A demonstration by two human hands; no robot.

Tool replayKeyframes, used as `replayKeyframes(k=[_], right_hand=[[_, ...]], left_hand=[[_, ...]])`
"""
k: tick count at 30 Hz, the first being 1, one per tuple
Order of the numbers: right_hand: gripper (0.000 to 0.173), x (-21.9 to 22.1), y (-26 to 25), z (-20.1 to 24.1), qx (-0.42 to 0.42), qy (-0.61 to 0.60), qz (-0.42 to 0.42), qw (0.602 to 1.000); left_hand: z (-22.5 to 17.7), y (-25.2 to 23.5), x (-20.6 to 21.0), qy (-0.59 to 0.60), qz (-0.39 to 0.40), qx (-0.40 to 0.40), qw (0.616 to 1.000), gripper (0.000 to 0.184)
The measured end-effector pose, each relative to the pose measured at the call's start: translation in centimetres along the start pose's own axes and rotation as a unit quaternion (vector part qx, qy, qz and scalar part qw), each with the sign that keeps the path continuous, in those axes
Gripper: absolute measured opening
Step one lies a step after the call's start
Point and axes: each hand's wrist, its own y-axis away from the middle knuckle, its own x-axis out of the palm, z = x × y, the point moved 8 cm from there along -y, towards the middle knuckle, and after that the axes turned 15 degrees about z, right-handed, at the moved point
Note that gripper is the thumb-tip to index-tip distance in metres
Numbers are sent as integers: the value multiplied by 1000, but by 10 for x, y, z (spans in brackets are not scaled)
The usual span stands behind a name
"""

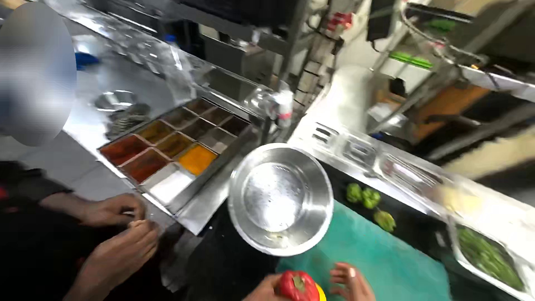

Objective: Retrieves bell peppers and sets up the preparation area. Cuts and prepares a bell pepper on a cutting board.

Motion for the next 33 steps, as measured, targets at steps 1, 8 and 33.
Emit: replayKeyframes(k=[1,8,33], right_hand=[[45,28,23,-13,7,-82,27,996],[37,72,84,-40,1,-278,-120,953],[31,-77,-207,45,18,180,-78,980]], left_hand=[[4,-6,1,2,23,-9,1000,39],[4,-44,24,-27,119,-64,990,51],[-19,-40,12,-456,-55,44,887,64]])
